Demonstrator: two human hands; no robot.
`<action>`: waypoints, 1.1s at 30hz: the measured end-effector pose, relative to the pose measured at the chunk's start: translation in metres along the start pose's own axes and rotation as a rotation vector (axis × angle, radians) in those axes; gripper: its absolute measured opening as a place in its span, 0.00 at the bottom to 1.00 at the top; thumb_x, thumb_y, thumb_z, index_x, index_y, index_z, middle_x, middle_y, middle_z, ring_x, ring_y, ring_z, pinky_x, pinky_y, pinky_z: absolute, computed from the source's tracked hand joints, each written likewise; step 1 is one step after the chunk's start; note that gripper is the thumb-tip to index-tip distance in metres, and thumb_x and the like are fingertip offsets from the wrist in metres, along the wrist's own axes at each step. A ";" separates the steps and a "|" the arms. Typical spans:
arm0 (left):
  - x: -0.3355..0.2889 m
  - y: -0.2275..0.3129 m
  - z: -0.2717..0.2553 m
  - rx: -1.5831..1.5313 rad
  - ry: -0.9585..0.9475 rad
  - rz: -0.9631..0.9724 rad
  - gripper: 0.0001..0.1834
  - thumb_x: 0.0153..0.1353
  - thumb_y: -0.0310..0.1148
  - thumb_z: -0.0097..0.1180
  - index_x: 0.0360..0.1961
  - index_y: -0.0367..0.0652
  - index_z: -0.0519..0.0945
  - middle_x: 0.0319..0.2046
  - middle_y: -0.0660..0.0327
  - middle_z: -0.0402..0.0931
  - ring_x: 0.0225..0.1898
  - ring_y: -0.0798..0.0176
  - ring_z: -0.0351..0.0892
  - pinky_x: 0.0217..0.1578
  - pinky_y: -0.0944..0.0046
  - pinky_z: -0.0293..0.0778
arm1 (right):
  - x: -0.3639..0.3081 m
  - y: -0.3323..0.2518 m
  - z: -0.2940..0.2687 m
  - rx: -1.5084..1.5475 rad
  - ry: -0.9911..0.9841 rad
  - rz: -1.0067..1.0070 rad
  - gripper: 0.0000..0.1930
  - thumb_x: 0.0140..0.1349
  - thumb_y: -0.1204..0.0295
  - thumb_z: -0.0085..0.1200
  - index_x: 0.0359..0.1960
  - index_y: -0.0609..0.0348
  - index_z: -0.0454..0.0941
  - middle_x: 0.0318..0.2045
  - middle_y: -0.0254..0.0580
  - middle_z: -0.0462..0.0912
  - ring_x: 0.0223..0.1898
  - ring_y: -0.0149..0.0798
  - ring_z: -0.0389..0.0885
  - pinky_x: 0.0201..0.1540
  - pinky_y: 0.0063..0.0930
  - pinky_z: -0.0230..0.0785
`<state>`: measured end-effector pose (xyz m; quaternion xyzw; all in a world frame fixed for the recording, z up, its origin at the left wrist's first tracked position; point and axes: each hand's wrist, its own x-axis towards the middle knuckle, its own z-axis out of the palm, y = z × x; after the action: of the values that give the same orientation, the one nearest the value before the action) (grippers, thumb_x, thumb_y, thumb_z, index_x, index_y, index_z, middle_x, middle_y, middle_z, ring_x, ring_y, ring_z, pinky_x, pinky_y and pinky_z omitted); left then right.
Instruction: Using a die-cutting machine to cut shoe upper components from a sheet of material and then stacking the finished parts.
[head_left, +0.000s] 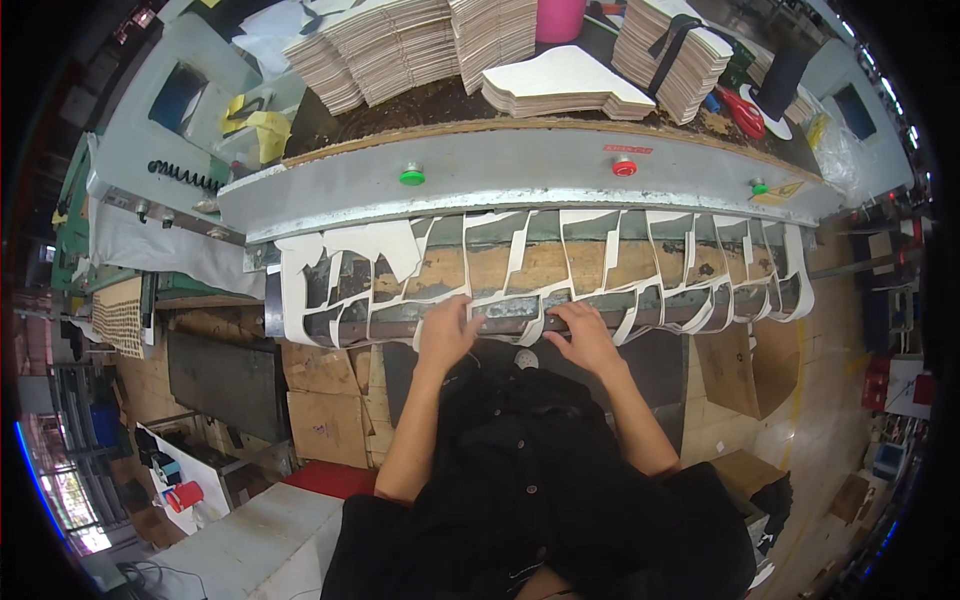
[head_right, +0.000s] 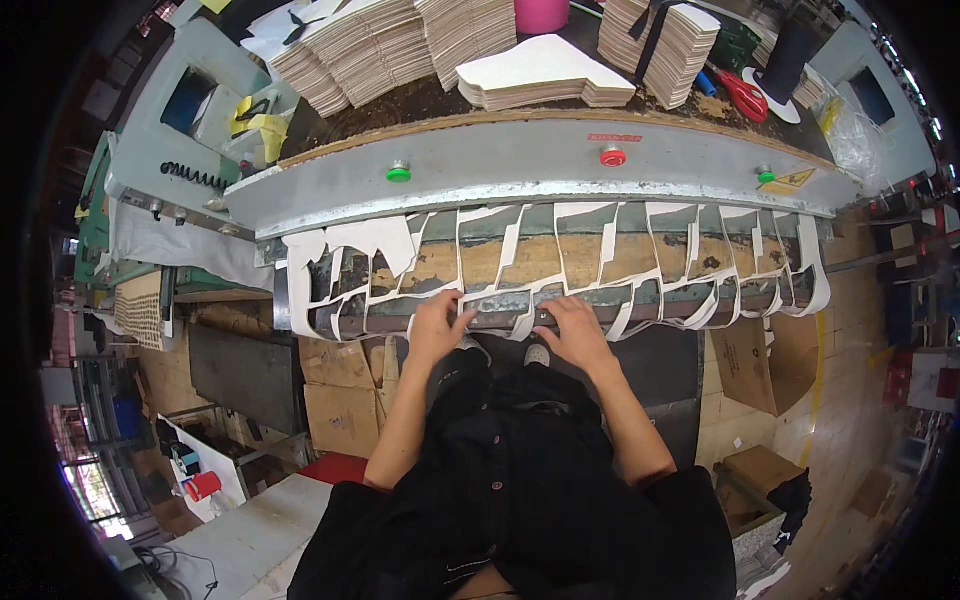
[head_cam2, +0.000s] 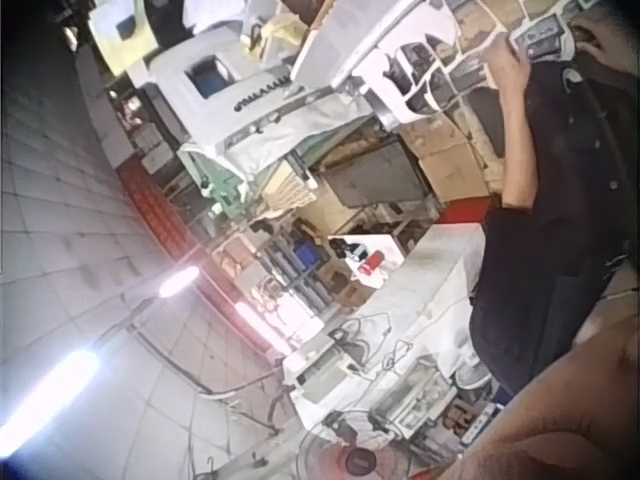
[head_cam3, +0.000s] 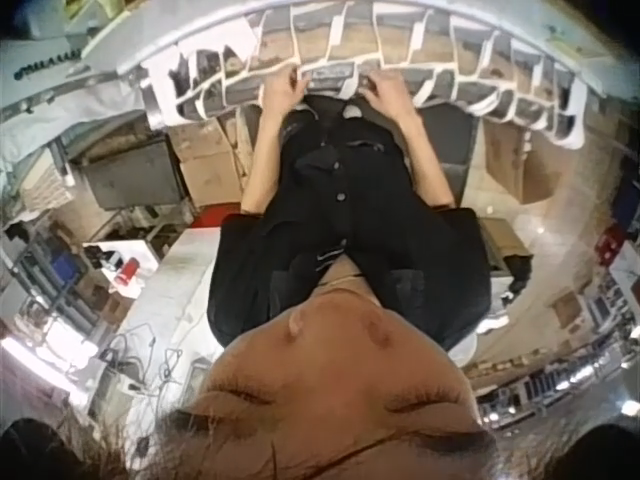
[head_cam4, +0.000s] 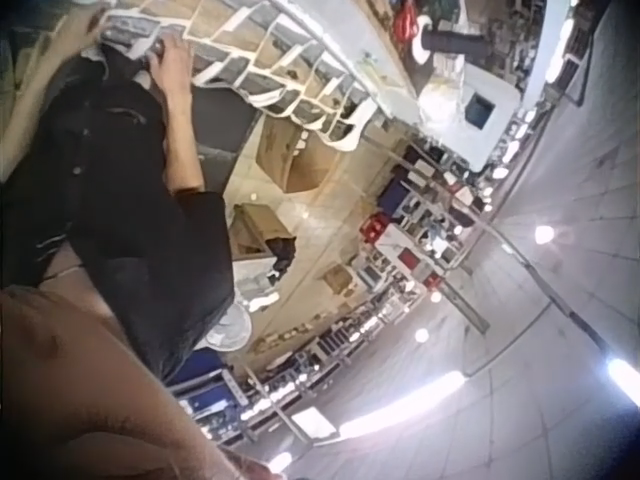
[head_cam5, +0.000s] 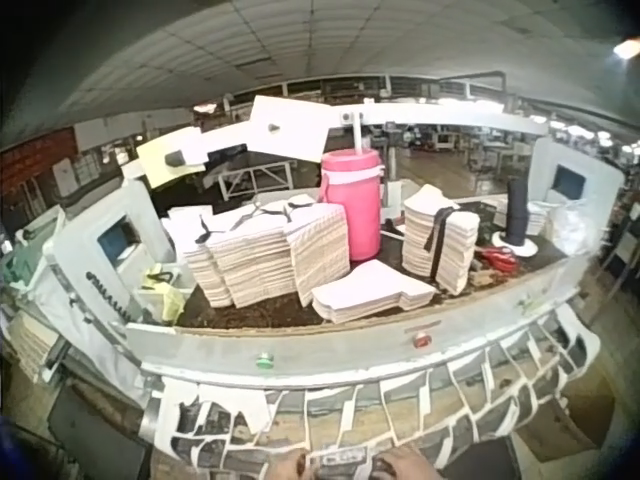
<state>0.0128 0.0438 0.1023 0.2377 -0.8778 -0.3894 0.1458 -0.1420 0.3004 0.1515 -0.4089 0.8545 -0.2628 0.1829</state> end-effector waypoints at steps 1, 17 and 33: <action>-0.009 0.007 -0.003 0.101 0.023 0.231 0.21 0.61 0.39 0.74 0.50 0.40 0.84 0.36 0.50 0.86 0.37 0.46 0.85 0.42 0.50 0.79 | -0.001 -0.003 0.002 0.004 -0.001 -0.002 0.19 0.61 0.63 0.72 0.51 0.57 0.85 0.51 0.49 0.85 0.59 0.55 0.80 0.67 0.49 0.66; -0.021 0.022 -0.006 0.239 -0.096 0.125 0.23 0.51 0.39 0.80 0.46 0.47 0.85 0.40 0.52 0.75 0.48 0.42 0.76 0.48 0.45 0.69 | 0.009 -0.008 0.025 -0.180 0.080 0.057 0.22 0.50 0.71 0.78 0.47 0.56 0.83 0.48 0.45 0.82 0.56 0.52 0.79 0.58 0.48 0.68; 0.032 0.013 0.061 0.240 -0.026 0.189 0.54 0.61 0.59 0.68 0.77 0.32 0.63 0.76 0.38 0.61 0.77 0.34 0.59 0.74 0.36 0.56 | 0.164 0.018 0.012 -0.455 0.191 -0.454 0.30 0.55 0.54 0.75 0.55 0.60 0.82 0.55 0.47 0.84 0.63 0.48 0.81 0.78 0.55 0.56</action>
<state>-0.0451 0.0723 0.0743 0.1648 -0.9384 -0.2691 0.1407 -0.2453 0.1759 0.1152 -0.5929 0.7916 -0.1367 -0.0573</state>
